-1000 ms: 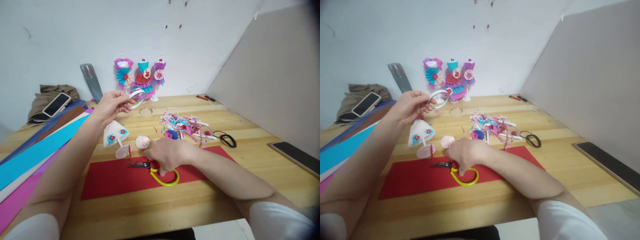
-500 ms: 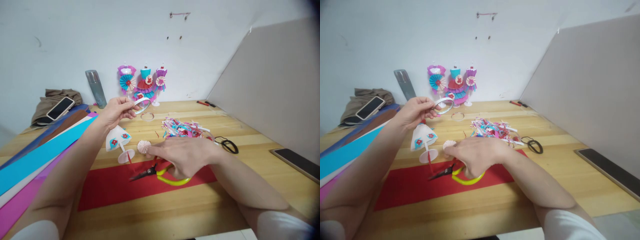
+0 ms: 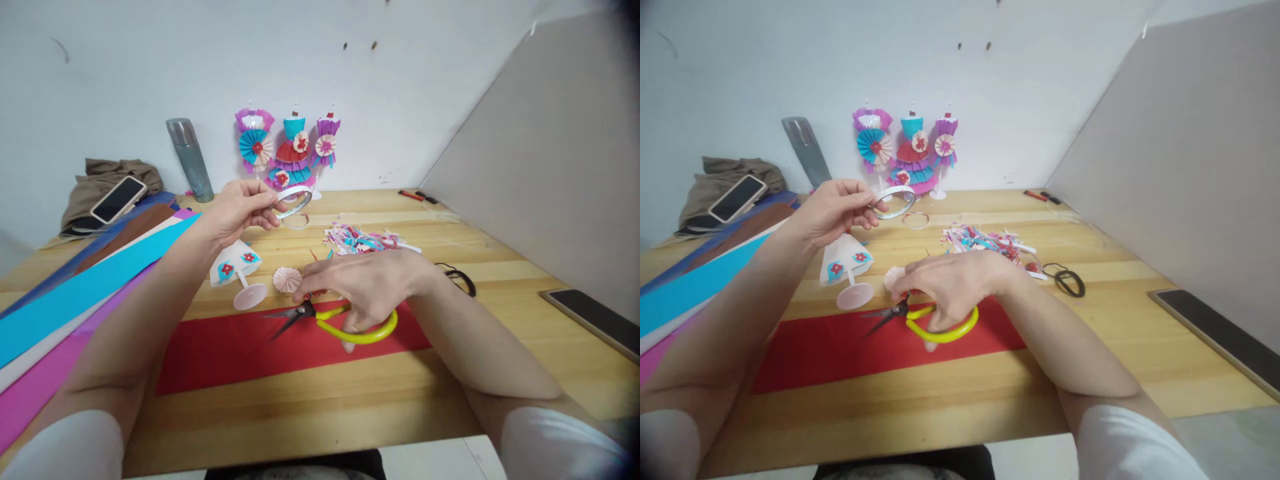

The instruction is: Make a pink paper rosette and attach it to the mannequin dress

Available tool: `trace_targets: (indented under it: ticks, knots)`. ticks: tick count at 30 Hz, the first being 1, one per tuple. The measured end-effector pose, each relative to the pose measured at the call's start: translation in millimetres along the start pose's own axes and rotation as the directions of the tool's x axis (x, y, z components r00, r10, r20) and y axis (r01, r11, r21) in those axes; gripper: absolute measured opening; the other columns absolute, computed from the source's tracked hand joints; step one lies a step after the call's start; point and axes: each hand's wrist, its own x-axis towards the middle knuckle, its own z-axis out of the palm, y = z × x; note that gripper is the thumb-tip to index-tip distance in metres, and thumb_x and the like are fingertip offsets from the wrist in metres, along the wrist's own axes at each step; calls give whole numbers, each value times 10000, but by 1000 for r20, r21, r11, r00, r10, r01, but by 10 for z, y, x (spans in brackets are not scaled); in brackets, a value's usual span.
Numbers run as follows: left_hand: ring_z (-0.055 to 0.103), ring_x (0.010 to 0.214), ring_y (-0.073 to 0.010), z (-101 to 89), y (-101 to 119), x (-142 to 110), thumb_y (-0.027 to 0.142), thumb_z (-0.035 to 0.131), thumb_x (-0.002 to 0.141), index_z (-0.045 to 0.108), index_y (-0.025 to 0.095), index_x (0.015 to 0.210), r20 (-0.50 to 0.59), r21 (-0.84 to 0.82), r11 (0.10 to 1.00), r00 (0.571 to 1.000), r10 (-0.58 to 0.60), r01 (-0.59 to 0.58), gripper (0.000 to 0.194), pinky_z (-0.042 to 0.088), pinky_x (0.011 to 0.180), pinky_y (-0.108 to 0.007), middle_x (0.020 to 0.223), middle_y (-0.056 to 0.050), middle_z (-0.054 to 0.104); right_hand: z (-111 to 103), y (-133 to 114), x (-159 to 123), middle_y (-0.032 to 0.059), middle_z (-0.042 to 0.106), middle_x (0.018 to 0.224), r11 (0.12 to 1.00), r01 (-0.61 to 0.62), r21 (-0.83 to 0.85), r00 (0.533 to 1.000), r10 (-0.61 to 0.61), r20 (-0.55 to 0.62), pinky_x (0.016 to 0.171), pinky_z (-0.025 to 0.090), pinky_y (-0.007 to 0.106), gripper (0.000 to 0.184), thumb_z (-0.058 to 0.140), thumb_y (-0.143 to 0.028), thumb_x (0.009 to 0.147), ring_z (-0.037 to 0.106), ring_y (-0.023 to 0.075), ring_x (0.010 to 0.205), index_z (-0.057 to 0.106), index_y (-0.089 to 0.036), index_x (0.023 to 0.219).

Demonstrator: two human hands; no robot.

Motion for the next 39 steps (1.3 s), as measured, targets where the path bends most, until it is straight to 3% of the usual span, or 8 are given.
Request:
trace_targets:
  ticks: [3,6,9,14,18,22,30,39]
  knots:
    - [656,574,-90,14,0,-1,174,682,891,607,131,692,15,-17,1000,1000,17,-17,217,493,570,-211,799,-50,747,-17,67,-9,21,668,941,997,-59,48,997,61,-44,731,473,252,319,791,-178,767,599,143,804,651,-161,1053]
    - [649,553,-88,29,-13,1,155,697,843,618,132,684,35,-61,998,999,32,-30,180,504,548,-201,774,-51,748,-34,184,-32,12,612,889,956,33,291,968,42,-248,670,447,264,159,581,-346,962,543,128,741,585,-188,979]
    - [657,546,-102,42,-26,2,167,722,803,636,130,697,49,-83,996,998,31,-26,142,515,537,-203,722,-43,733,-23,272,-5,35,636,885,840,149,521,929,61,-364,721,487,312,397,327,-521,1058,590,152,754,580,-220,1000]
    - [654,543,-95,47,-12,-8,181,753,780,628,130,701,23,-97,995,999,35,-33,156,506,529,-191,719,-48,731,-25,284,92,98,681,880,718,127,684,920,173,-352,651,495,349,710,137,-694,1020,621,183,683,634,-189,1071]
    - [645,527,-102,44,-12,-5,198,756,788,628,136,724,17,-89,995,999,35,-33,156,502,528,-193,627,-25,690,-47,270,101,123,694,917,673,103,733,911,233,-342,636,497,351,736,155,-728,1001,629,188,682,634,-176,1079]
    - [653,527,-113,32,-44,11,221,774,772,635,134,732,22,-82,996,999,41,-39,168,499,524,-181,569,-28,672,-39,295,80,119,687,889,625,152,766,911,213,-354,625,520,369,722,305,-824,923,642,204,678,610,-178,1027]
    - [660,526,-99,13,-59,36,182,744,784,657,118,686,-24,-115,991,998,62,-65,146,514,518,-171,647,-39,709,-20,444,57,48,666,790,451,245,858,919,174,-353,616,556,334,632,577,-811,825,646,180,638,571,-195,967]
    - [665,568,-91,23,-40,17,188,733,797,692,106,715,1,-110,991,997,72,-71,124,518,531,-175,784,-62,744,-74,323,72,63,668,779,428,191,883,899,286,-333,666,543,374,633,583,-850,763,656,202,665,577,-226,872]
